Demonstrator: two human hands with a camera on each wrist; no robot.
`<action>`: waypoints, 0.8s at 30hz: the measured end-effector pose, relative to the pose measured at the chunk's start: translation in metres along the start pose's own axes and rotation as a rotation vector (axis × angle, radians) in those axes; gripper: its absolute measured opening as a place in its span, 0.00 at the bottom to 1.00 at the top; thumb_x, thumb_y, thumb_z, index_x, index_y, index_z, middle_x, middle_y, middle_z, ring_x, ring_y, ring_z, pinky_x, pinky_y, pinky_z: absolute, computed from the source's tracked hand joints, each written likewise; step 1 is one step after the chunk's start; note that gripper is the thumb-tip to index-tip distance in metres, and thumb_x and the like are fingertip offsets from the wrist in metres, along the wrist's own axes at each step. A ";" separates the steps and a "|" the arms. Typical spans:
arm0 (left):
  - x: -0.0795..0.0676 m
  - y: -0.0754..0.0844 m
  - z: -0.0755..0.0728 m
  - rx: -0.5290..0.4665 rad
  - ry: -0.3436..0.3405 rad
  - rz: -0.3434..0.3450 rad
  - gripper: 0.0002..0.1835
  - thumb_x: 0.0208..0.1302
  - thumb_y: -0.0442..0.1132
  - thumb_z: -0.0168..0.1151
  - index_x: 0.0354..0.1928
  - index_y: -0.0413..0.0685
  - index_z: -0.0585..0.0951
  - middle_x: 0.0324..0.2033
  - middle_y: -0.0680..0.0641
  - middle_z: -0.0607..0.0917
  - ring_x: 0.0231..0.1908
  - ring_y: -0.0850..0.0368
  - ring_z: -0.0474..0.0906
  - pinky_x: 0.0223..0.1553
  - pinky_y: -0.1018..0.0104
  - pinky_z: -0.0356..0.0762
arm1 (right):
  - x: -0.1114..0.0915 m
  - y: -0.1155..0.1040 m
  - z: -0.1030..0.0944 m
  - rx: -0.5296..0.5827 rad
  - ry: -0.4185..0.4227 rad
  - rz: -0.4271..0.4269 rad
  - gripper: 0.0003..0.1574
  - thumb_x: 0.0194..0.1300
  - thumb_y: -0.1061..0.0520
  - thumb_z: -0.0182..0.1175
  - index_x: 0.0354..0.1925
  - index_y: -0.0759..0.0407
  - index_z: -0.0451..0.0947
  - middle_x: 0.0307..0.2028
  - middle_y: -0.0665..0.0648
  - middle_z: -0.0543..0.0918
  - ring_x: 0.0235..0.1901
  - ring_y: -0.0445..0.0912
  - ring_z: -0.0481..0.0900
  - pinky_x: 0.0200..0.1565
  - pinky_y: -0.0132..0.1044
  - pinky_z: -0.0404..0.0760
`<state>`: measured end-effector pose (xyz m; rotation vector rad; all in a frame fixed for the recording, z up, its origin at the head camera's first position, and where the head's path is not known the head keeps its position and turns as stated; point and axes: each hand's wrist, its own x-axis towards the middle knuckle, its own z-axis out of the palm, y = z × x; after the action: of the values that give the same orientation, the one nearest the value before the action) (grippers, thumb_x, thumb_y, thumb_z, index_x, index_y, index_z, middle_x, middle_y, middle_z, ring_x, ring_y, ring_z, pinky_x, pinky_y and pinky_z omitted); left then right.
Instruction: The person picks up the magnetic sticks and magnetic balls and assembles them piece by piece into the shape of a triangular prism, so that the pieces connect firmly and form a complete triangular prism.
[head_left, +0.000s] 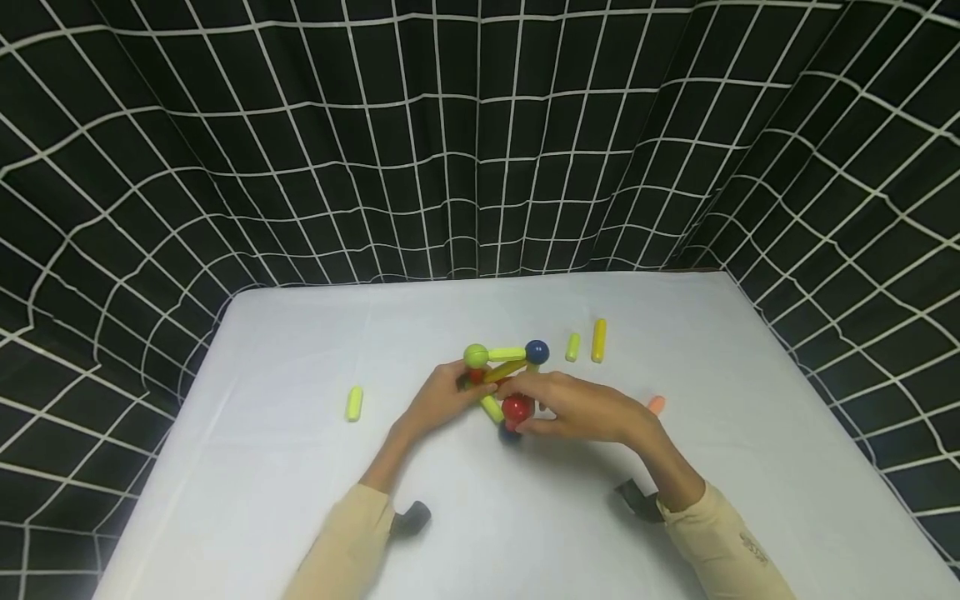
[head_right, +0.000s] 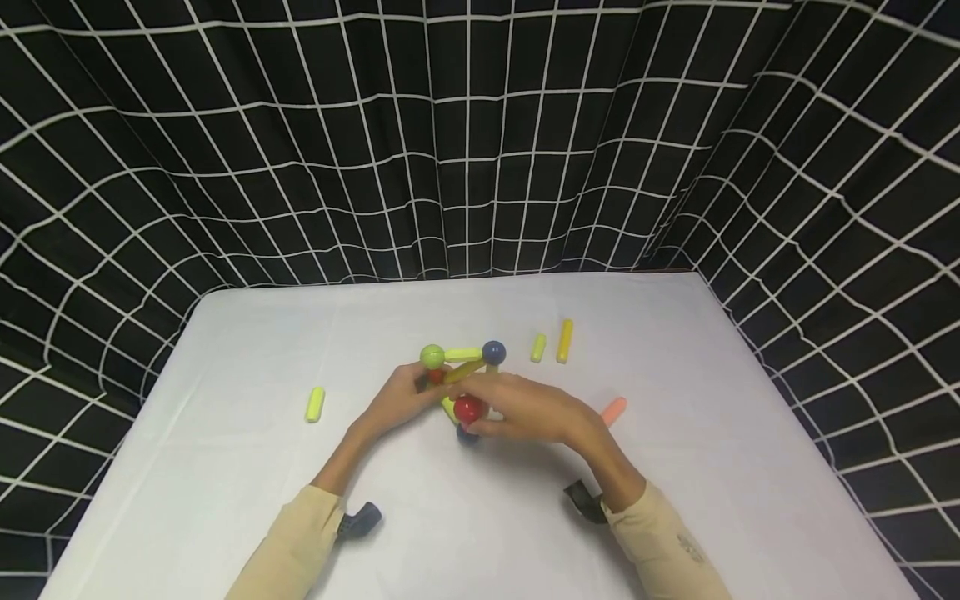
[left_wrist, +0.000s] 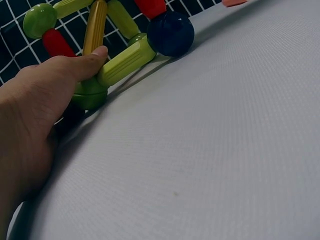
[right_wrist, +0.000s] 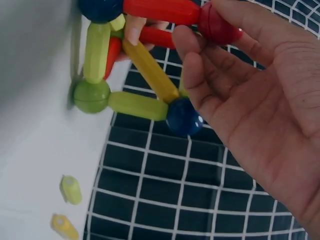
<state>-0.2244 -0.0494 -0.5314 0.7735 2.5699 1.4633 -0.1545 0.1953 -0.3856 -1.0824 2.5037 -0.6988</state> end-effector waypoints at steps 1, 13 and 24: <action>0.000 0.000 0.000 0.000 -0.002 -0.004 0.17 0.68 0.51 0.70 0.54 0.54 0.85 0.47 0.51 0.91 0.49 0.58 0.85 0.58 0.55 0.83 | -0.002 0.000 -0.002 0.013 -0.002 0.018 0.32 0.70 0.54 0.69 0.69 0.53 0.73 0.55 0.44 0.85 0.52 0.40 0.83 0.56 0.46 0.86; -0.001 -0.001 0.000 -0.037 -0.010 -0.024 0.18 0.68 0.51 0.71 0.57 0.56 0.84 0.49 0.53 0.90 0.48 0.58 0.84 0.56 0.59 0.83 | -0.008 0.071 -0.035 -0.135 0.305 0.291 0.18 0.74 0.62 0.60 0.59 0.66 0.79 0.35 0.58 0.85 0.31 0.43 0.75 0.34 0.35 0.76; -0.003 0.002 0.000 -0.054 -0.012 -0.034 0.17 0.68 0.50 0.71 0.56 0.57 0.84 0.49 0.53 0.90 0.47 0.57 0.82 0.55 0.59 0.83 | 0.008 0.094 -0.009 -0.275 0.032 0.495 0.13 0.73 0.59 0.65 0.54 0.56 0.87 0.40 0.57 0.82 0.35 0.47 0.76 0.44 0.43 0.83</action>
<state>-0.2213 -0.0498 -0.5298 0.7263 2.5114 1.5066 -0.2193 0.2480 -0.4312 -0.4833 2.7886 -0.2372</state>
